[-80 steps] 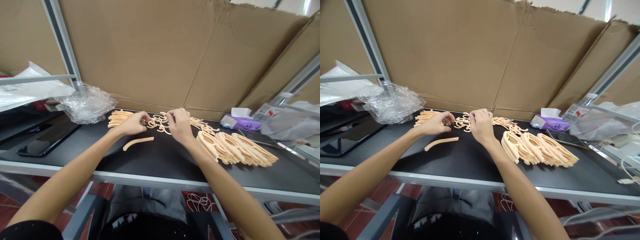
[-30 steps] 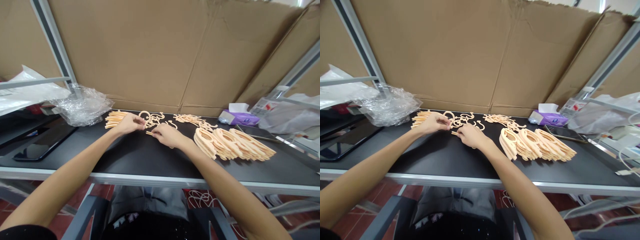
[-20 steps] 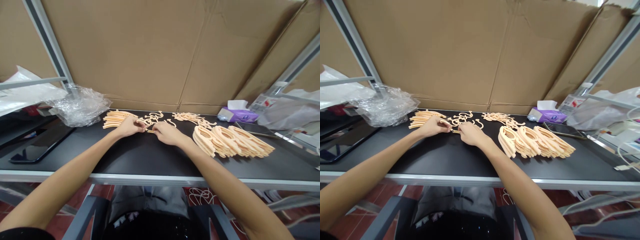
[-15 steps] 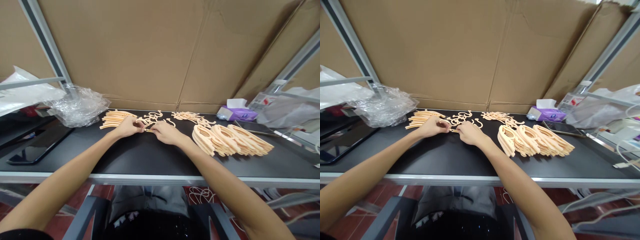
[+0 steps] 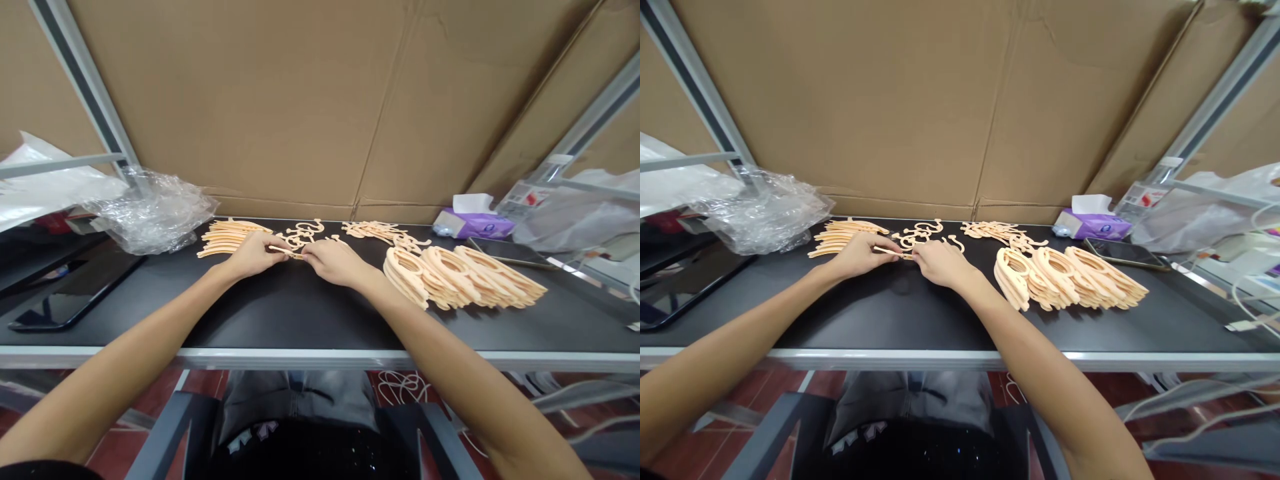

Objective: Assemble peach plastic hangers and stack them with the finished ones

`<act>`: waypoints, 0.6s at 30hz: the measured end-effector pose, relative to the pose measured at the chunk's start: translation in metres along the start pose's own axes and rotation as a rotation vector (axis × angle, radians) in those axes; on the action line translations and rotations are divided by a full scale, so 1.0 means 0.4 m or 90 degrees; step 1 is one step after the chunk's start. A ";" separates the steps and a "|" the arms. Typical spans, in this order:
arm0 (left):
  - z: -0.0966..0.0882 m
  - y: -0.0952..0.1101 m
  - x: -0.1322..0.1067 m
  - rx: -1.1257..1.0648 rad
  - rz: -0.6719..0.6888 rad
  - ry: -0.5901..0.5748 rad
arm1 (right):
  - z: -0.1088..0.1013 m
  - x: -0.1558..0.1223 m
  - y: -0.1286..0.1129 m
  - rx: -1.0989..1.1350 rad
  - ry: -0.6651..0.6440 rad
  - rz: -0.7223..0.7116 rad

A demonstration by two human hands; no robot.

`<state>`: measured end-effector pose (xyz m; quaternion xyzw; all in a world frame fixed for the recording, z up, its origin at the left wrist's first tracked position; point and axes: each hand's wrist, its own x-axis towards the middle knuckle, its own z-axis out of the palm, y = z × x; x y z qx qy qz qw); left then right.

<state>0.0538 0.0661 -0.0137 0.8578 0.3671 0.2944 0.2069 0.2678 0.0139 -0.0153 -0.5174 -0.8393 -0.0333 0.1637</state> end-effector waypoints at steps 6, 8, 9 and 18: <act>0.007 -0.001 -0.005 0.085 0.067 0.040 | -0.015 0.000 -0.001 0.011 -0.017 0.000; 0.007 -0.003 -0.005 0.109 0.115 0.051 | -0.018 0.000 -0.002 0.015 -0.017 0.001; 0.008 -0.004 -0.005 0.117 0.138 0.056 | -0.020 -0.001 -0.003 0.016 -0.016 0.002; 0.024 -0.013 -0.001 0.151 0.306 0.111 | -0.038 -0.004 -0.014 -0.006 -0.049 0.031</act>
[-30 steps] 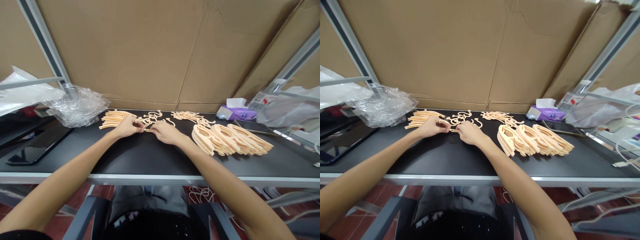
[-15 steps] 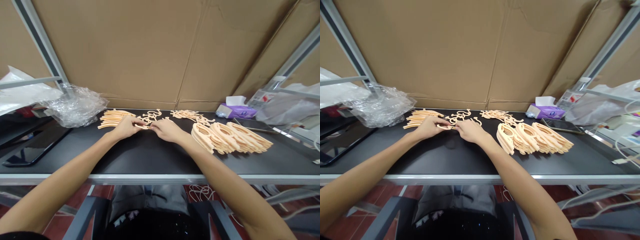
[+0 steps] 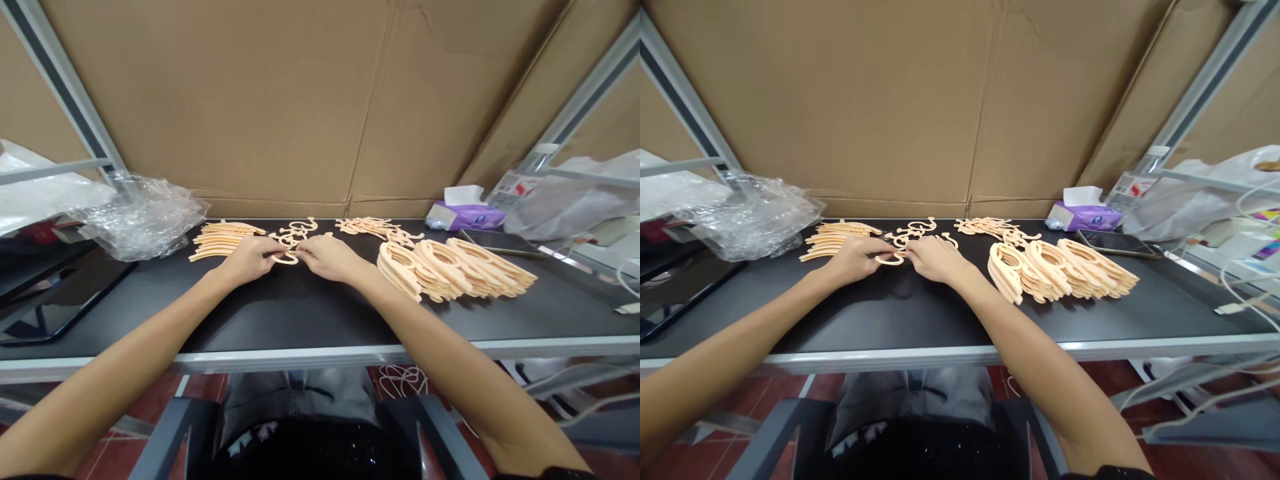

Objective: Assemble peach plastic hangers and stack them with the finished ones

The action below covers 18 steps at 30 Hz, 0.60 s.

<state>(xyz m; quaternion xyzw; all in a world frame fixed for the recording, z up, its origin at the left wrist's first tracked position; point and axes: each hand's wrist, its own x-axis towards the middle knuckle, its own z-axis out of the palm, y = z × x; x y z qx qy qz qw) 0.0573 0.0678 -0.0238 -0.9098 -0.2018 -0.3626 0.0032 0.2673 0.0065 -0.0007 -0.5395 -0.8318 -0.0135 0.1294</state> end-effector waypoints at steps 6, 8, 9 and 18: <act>-0.003 -0.004 -0.001 0.029 -0.021 0.011 | -0.007 -0.001 0.005 0.002 0.002 0.024; -0.003 -0.004 -0.002 0.029 -0.032 0.012 | -0.009 -0.001 0.007 0.003 -0.003 0.028; -0.003 -0.003 -0.002 0.027 -0.035 0.013 | -0.010 -0.001 0.008 0.005 -0.006 0.028; 0.000 0.008 0.000 0.000 -0.048 -0.002 | -0.010 0.000 0.011 0.010 -0.003 0.022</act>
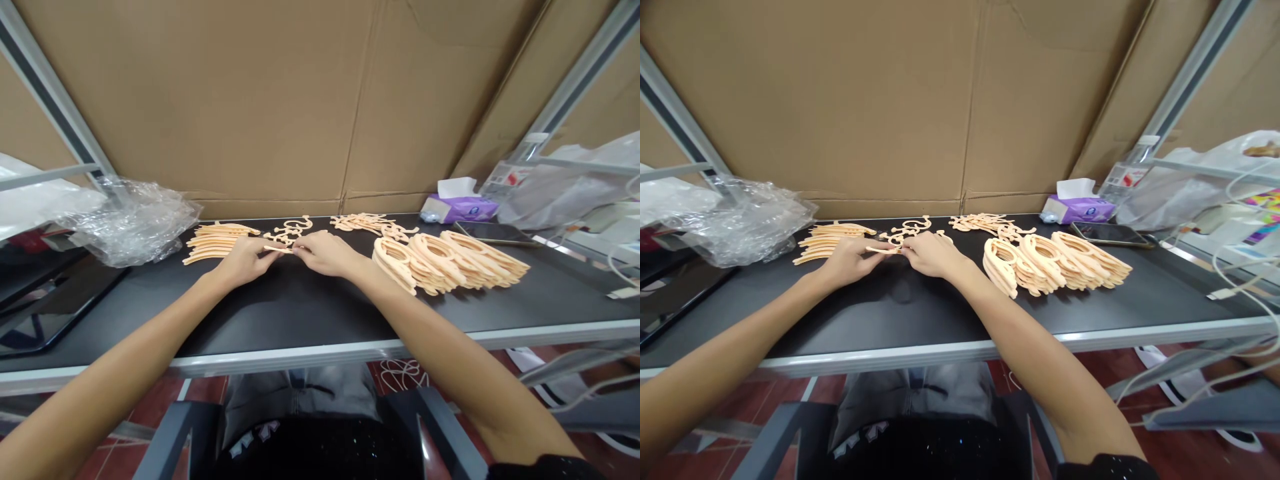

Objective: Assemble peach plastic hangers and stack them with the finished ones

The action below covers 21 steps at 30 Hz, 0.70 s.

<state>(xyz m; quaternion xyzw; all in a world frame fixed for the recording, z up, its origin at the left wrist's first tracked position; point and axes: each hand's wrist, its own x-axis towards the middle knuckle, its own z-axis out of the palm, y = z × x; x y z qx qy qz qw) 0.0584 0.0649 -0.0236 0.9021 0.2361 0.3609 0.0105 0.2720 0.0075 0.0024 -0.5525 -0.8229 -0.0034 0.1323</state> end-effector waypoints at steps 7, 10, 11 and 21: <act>0.002 -0.001 0.000 0.020 -0.016 -0.012 | -0.005 -0.003 0.000 0.007 0.008 0.010; 0.003 -0.003 0.002 0.019 -0.006 -0.015 | -0.004 -0.002 0.001 0.010 0.001 0.009; 0.004 -0.003 0.002 0.018 -0.001 -0.015 | -0.004 -0.001 0.002 0.009 -0.003 0.009; 0.005 0.001 0.001 0.056 0.023 -0.023 | 0.002 -0.002 0.003 -0.020 0.000 -0.003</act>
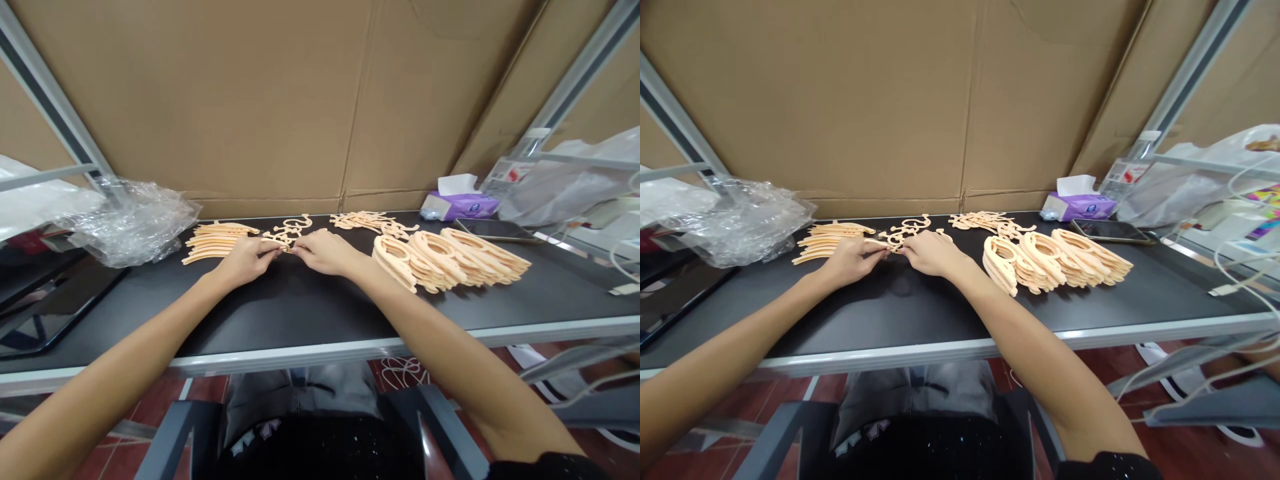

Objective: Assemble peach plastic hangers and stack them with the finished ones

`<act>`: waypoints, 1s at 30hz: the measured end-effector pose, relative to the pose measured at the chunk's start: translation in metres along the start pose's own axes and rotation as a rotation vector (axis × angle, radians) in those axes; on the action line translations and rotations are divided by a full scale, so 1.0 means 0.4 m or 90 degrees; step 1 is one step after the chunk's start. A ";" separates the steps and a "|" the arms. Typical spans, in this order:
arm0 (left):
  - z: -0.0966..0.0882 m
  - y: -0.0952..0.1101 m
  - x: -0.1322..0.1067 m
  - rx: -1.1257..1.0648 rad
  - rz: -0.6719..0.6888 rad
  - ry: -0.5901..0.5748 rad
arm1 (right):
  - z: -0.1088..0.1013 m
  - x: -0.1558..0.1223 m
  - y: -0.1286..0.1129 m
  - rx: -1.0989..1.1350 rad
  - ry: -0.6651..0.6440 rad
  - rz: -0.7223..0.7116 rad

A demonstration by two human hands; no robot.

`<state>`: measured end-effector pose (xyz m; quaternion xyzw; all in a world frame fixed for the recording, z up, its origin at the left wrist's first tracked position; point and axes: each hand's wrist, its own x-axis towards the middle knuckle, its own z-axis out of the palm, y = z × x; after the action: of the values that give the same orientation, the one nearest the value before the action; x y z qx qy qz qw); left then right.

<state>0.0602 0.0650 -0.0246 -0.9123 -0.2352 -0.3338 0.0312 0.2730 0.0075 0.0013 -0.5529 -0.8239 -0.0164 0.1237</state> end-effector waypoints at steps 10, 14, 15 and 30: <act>0.002 0.002 -0.001 -0.025 0.013 -0.048 | 0.000 0.001 0.000 -0.042 -0.029 -0.020; 0.005 0.003 -0.004 -0.026 0.038 -0.033 | -0.002 -0.002 -0.007 -0.064 -0.041 -0.013; 0.006 0.003 -0.005 -0.021 0.047 -0.034 | -0.003 -0.003 -0.009 -0.072 -0.041 -0.015; 0.023 -0.014 -0.012 0.014 0.079 -0.126 | 0.008 0.000 -0.028 -0.174 -0.044 -0.044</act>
<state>0.0598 0.0701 -0.0354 -0.9532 -0.1836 -0.2372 0.0386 0.2622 0.0036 -0.0005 -0.5360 -0.8364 -0.1136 0.0179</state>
